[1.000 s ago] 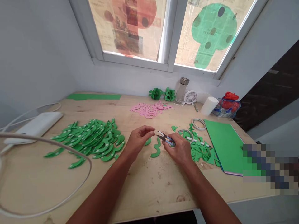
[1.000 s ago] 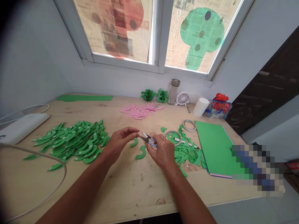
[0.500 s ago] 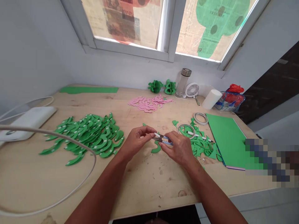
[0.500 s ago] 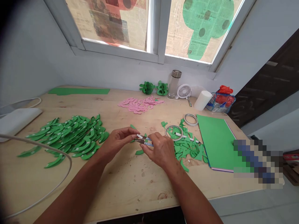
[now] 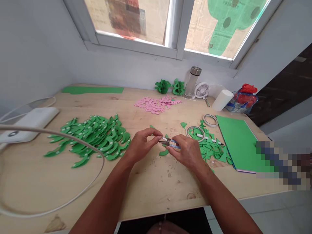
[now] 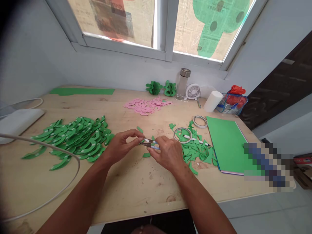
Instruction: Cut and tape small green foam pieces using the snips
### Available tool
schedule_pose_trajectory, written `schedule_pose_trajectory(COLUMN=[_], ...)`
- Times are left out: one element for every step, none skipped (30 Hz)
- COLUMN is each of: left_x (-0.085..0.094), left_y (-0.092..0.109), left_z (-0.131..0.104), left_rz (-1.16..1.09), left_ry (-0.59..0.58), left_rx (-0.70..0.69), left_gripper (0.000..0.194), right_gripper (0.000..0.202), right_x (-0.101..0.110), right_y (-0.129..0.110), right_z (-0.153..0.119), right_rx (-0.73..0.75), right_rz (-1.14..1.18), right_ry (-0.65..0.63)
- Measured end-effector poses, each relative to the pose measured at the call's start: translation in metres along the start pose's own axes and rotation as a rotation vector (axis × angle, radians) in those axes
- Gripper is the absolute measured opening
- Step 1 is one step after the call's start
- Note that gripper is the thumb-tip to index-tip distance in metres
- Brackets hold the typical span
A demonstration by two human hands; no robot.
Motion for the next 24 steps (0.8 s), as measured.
schedule_pose_trajectory(left_x=[0.000,0.000,-0.001,-0.001,-0.001,-0.002,-0.002,-0.003,-0.003,-0.004,-0.004,-0.004,-0.004,-0.004,-0.003,-0.002,-0.001,-0.001,0.000,0.000,-0.001,-0.002,-0.004,-0.007], left_y=[-0.001,-0.002,-0.002,-0.002,-0.003,-0.003,-0.003,-0.003,-0.003,-0.003,-0.003,-0.002,-0.002,-0.001,-0.001,0.000,0.000,0.000,0.000,-0.001,-0.003,-0.004,-0.006,-0.008], left_z=[0.000,0.000,0.000,0.000,0.000,0.000,0.000,0.000,0.000,0.000,0.000,0.000,0.000,0.000,0.000,0.000,0.000,0.000,0.000,0.001,0.001,0.001,0.001,0.001], left_rz=[0.017,0.039,0.064,0.090,0.113,0.132,0.144,0.150,0.147,0.139,0.128,0.116,0.105,0.098,0.093,0.087,0.075,0.054,0.019,-0.031,-0.096,-0.171,-0.253,-0.331], left_ry=[0.005,0.010,0.012,0.012,0.012,0.013,0.015,0.018,0.026,0.035,0.046,0.058,0.068,0.078,0.084,0.085,0.085,0.084,0.084,0.084,0.082,0.080,0.078,0.072], left_rx=[-0.019,-0.038,-0.059,-0.083,-0.109,-0.137,-0.163,-0.185,-0.204,-0.218,-0.230,-0.239,-0.244,-0.244,-0.238,-0.227,-0.212,-0.191,-0.164,-0.128,-0.080,-0.015,0.062,0.140], left_gripper=[0.015,0.014,0.013,0.012,0.012,0.011,0.011,0.011,0.011,0.011,0.011,0.010,0.010,0.011,0.011,0.012,0.013,0.013,0.012,0.012,0.012,0.014,0.016,0.017], right_gripper=[0.026,0.027,0.027,0.027,0.027,0.027,0.028,0.028,0.029,0.029,0.030,0.030,0.030,0.030,0.030,0.030,0.029,0.029,0.029,0.028,0.027,0.025,0.024,0.023], right_x=[0.000,0.000,0.000,-0.001,-0.001,-0.001,-0.002,-0.002,-0.003,-0.003,-0.004,-0.004,-0.004,-0.004,-0.005,-0.004,-0.004,-0.004,-0.003,-0.002,-0.001,0.000,0.001,0.002], right_y=[0.000,0.000,0.000,0.000,0.000,0.001,0.001,0.001,0.002,0.002,0.002,0.002,0.002,0.002,0.003,0.003,0.003,0.004,0.005,0.006,0.007,0.009,0.011,0.012], right_z=[0.000,0.000,0.000,0.000,0.000,0.000,0.000,0.000,0.000,0.000,0.000,0.000,0.000,0.000,0.000,0.001,0.001,0.001,0.001,0.002,0.002,0.003,0.004,0.005], right_rx=[-0.002,-0.004,-0.007,-0.011,-0.015,-0.017,-0.018,-0.019,-0.020,-0.022,-0.024,-0.028,-0.030,-0.033,-0.035,-0.038,-0.042,-0.046,-0.054,-0.066,-0.086,-0.117,-0.158,-0.208], right_rz=[-0.005,-0.009,-0.011,-0.010,-0.006,0.000,0.007,0.014,0.018,0.021,0.022,0.022,0.024,0.027,0.030,0.034,0.039,0.046,0.052,0.061,0.076,0.101,0.144,0.211], right_ry=[-0.005,-0.012,-0.018,-0.023,-0.027,-0.031,-0.036,-0.037,-0.037,-0.037,-0.036,-0.034,-0.033,-0.033,-0.034,-0.033,-0.032,-0.032,-0.029,-0.023,-0.012,0.006,0.028,0.051])
Point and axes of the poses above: each hand's wrist, its own z-axis towards the middle knuckle, its own x-axis out of the back of the hand, y = z × x, the point moved 2 cm from there along z, towards the middle knuckle, and after that the axes turned 10 degrees about z, right-handed, at the moved point
